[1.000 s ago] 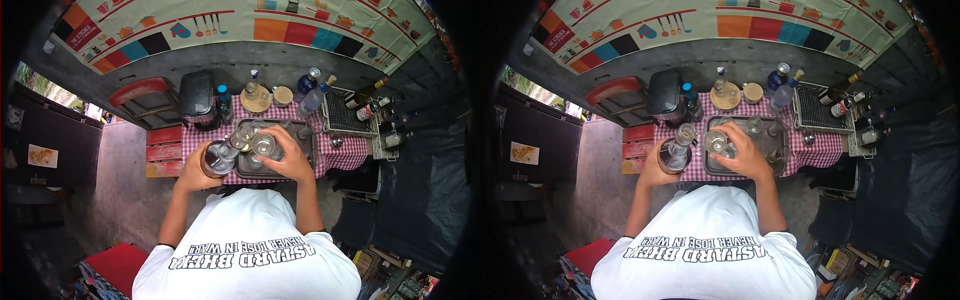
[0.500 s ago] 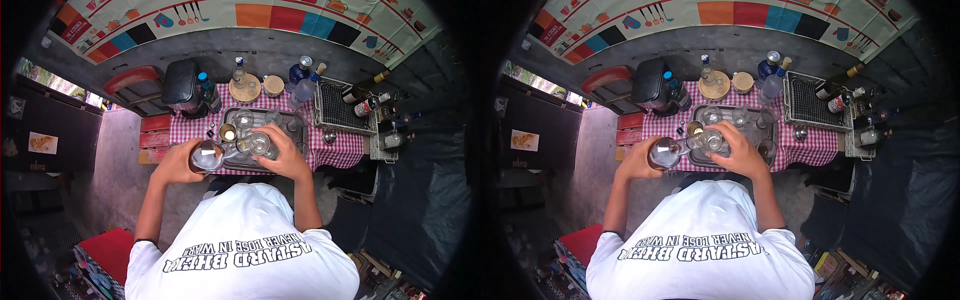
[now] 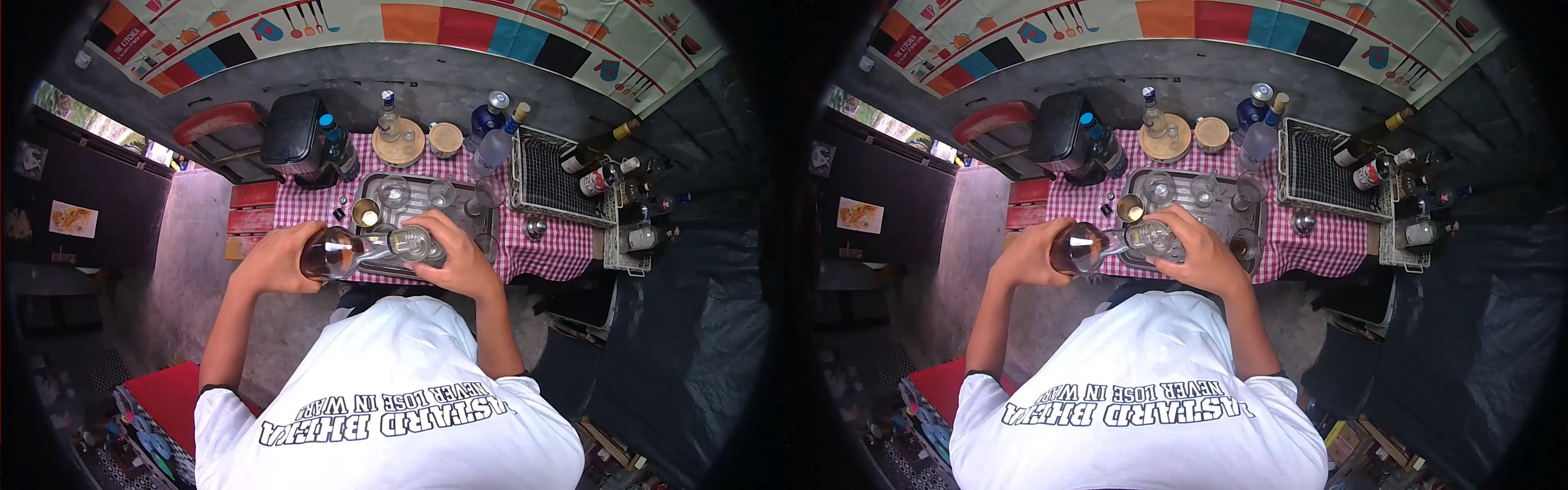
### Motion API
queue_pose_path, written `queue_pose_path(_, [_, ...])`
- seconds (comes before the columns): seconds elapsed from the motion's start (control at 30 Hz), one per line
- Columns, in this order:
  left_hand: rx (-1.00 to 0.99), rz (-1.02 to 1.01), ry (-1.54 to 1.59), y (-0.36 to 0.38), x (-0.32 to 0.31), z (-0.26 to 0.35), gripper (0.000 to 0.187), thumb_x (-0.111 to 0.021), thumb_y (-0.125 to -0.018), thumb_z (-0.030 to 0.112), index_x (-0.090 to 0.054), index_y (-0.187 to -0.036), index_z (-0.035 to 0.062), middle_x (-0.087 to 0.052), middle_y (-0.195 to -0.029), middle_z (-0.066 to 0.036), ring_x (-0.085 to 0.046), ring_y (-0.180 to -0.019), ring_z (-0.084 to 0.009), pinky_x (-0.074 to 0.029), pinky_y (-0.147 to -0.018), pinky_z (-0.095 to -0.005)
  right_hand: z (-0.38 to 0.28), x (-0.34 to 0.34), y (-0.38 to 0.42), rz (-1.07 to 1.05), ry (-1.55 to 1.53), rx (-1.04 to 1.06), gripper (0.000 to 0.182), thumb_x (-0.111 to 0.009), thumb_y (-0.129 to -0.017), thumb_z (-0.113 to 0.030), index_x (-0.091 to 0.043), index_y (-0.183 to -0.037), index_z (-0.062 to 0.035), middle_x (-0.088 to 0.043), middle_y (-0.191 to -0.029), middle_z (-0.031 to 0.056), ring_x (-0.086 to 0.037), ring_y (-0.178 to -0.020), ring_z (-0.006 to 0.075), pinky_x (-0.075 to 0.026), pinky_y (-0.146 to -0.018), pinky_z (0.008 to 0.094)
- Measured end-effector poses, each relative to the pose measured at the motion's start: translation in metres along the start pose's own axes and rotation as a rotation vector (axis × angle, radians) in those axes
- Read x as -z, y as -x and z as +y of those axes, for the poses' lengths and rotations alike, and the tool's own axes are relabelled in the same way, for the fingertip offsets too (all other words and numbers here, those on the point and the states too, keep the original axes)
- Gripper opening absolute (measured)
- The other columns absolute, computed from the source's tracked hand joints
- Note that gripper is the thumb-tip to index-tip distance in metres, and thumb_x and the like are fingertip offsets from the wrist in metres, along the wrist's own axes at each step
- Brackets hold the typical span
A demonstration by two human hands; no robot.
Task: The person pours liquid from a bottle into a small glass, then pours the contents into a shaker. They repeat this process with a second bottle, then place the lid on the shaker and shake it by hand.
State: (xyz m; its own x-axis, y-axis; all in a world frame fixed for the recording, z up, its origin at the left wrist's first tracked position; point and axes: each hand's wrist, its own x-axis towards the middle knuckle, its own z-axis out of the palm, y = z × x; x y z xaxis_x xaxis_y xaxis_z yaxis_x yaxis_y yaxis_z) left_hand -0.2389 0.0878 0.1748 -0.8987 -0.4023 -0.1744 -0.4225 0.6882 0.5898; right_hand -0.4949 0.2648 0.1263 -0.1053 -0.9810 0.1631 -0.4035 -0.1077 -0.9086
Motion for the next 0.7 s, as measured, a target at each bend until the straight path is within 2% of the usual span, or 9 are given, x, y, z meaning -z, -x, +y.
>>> queue_pose_path(0.23, [0.087, -0.094, -0.08, -0.005, 0.01, 0.014, 0.071, -0.081, -0.056, 0.022, -0.057, -0.119, -0.001, -0.067, -0.102, -0.021, -0.066, -0.094, -0.0387, -0.052, -0.081, -0.0439, 0.005, 0.002, 0.002, 0.005, 0.0, -0.02, 0.056, -0.078, -0.072, -0.01, -0.061, -0.125, -0.0044, -0.061, -0.117, 0.0119, -0.063, -0.108, 0.0291, -0.048, -0.093, 0.0373])
queue_pose_path(0.37, [0.059, -0.079, -0.103, -0.004, 0.01, 0.011, 0.071, -0.081, -0.057, 0.022, -0.056, -0.119, -0.0009, -0.066, -0.101, -0.021, -0.066, -0.094, -0.0393, -0.051, -0.081, -0.045, 0.007, 0.002, 0.002, 0.003, -0.006, -0.019, 0.056, -0.078, -0.072, -0.01, -0.061, -0.125, -0.004, -0.061, -0.118, 0.012, -0.063, -0.109, 0.0293, -0.049, -0.094, 0.0374])
queue_pose_path(0.43, [0.085, -0.087, -0.125, -0.005, 0.008, 0.006, 0.077, -0.082, -0.051, 0.029, -0.058, -0.12, 0.0035, -0.068, -0.103, -0.019, -0.067, -0.095, -0.0366, -0.052, -0.081, -0.045, 0.006, 0.002, 0.001, 0.002, -0.01, -0.026, 0.056, -0.078, -0.072, -0.01, -0.061, -0.124, -0.0037, -0.061, -0.118, 0.0122, -0.063, -0.109, 0.0292, -0.049, -0.094, 0.0375])
queue_pose_path(0.7, [0.089, -0.109, -0.13, -0.008, 0.011, 0.008, 0.075, -0.082, -0.051, 0.026, -0.058, -0.118, 0.0025, -0.068, -0.103, -0.019, -0.067, -0.094, -0.0373, -0.051, -0.081, -0.0444, 0.014, -0.002, 0.002, 0.028, 0.022, 0.006, 0.055, -0.079, -0.073, -0.012, -0.06, -0.125, -0.0065, -0.063, -0.119, 0.0121, -0.065, -0.107, 0.033, -0.051, -0.091, 0.0396])
